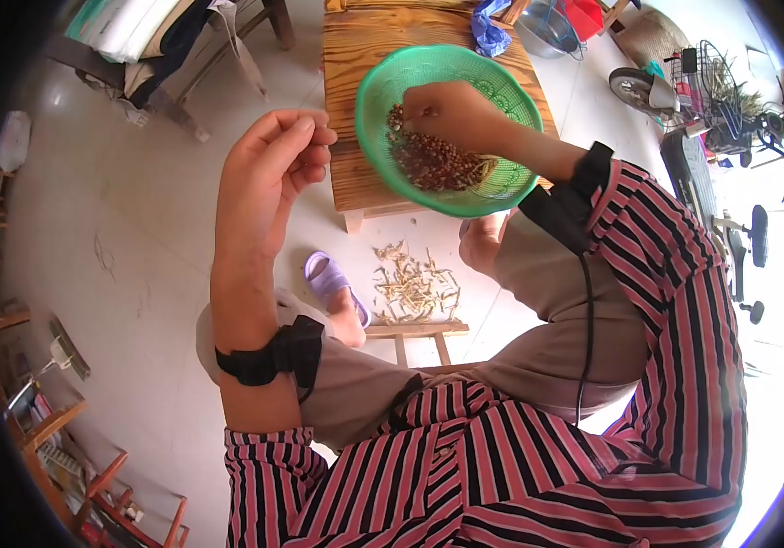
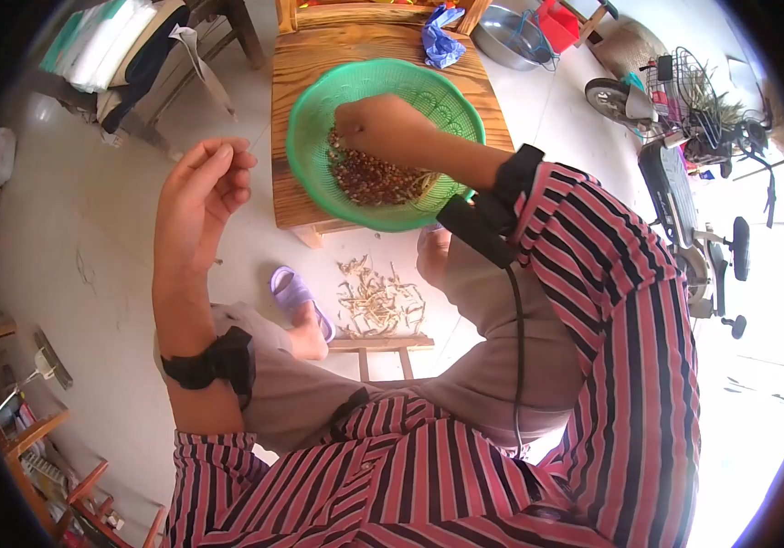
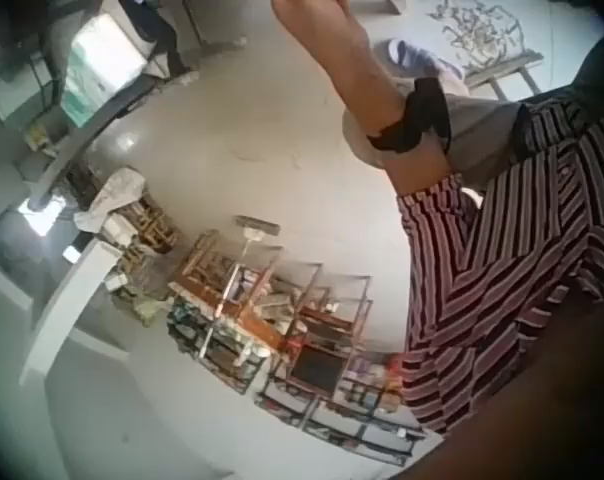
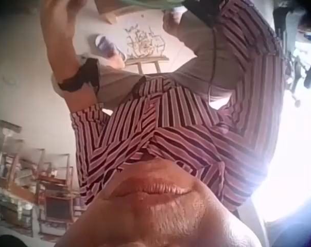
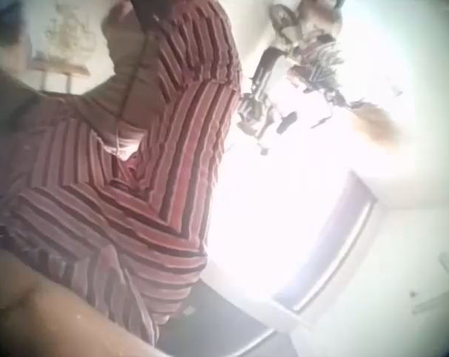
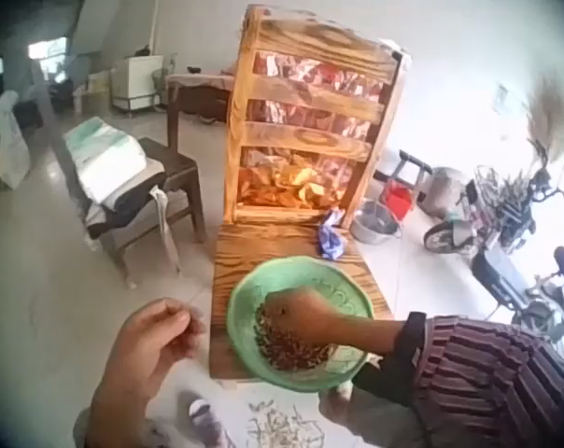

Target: The recorder is seated and manually sorting through a green plastic basket of small seeds or beans, picking out specific items or debris.

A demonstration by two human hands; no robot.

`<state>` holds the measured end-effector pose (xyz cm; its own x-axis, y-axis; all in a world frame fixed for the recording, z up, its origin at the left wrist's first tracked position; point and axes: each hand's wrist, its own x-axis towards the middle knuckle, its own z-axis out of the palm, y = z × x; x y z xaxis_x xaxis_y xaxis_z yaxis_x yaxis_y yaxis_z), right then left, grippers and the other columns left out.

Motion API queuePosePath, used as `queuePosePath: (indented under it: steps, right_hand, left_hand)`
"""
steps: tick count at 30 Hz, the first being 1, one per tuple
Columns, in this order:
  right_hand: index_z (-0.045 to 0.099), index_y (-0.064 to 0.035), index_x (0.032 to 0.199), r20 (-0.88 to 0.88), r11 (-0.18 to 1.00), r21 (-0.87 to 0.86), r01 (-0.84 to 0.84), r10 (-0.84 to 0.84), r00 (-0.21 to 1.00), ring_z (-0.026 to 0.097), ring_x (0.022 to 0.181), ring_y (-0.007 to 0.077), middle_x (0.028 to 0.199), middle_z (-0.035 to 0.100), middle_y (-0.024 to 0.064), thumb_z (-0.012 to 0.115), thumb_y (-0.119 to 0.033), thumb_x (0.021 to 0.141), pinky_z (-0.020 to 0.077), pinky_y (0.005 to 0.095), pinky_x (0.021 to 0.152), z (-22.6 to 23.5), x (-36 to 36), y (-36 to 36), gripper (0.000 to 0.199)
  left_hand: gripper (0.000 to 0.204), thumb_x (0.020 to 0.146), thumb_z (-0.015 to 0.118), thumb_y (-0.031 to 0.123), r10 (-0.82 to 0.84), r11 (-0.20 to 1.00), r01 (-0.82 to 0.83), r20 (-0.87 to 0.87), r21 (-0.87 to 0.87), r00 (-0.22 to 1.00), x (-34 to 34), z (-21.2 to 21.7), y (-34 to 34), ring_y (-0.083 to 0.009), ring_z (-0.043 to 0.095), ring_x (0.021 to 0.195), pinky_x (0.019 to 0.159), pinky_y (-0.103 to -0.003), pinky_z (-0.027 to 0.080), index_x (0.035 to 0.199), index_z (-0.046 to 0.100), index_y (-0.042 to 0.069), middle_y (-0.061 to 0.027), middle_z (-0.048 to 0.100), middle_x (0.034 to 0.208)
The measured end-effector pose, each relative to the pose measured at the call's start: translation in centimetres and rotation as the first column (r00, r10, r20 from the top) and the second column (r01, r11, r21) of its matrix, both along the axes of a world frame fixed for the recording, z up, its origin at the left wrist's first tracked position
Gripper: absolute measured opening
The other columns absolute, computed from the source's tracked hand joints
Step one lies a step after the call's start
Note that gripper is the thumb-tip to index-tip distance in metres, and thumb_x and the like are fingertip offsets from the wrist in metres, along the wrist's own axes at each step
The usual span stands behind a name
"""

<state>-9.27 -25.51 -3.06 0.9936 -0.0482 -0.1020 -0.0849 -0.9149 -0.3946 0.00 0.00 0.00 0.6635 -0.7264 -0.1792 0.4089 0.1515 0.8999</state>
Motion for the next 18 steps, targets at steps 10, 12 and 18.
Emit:
queuePosePath:
  steps: [10, 12, 18]
  right_hand:
    - [0.062, -0.0069, 0.090, -0.262, 0.707, 0.608, 0.361, -0.251, 0.932, 0.056, 0.070, 0.0068, 0.077, 0.060, -0.0023, 0.063, -0.023, 0.090, 0.0455, 0.0233, 0.062, 4.1, -2.7, -1.6, 0.016]
    - [0.066, -0.0046, 0.094, -0.248, 0.713, 0.662, 0.232, -0.084, 0.965, 0.059, 0.071, 0.0089, 0.081, 0.064, 0.0018, 0.066, -0.025, 0.089, 0.0491, 0.0243, 0.064, 6.7, -2.8, -0.1, 0.021]
    - [0.067, -0.0050, 0.102, -0.339, 0.831, 0.531, 0.163, 0.032, 0.940, 0.062, 0.077, 0.0079, 0.090, 0.067, -0.0005, 0.061, -0.020, 0.092, 0.0483, 0.0245, 0.065, 10.2, -4.8, 1.7, 0.019]
  left_hand:
    - [0.016, 0.094, 0.056, 0.013, -0.015, 0.998, 0.013, -0.035, -0.062, 0.999, 0.3, -0.6, -0.5, -0.0065, 0.055, 0.068, 0.061, -0.019, 0.044, 0.100, 0.063, 0.000, -0.0046, 0.064, 0.087]
    - [0.016, 0.094, 0.056, 0.013, -0.001, 0.998, -0.002, -0.038, -0.067, 0.999, 0.3, -0.2, -0.1, -0.0064, 0.055, 0.068, 0.060, -0.019, 0.044, 0.100, 0.063, 0.000, -0.0045, 0.064, 0.087]
    - [0.015, 0.094, 0.056, 0.011, -0.025, 0.998, 0.023, -0.036, -0.067, 0.999, 0.0, -0.5, -1.0, -0.0060, 0.054, 0.068, 0.058, -0.019, 0.042, 0.101, 0.063, 0.000, -0.0040, 0.063, 0.086]
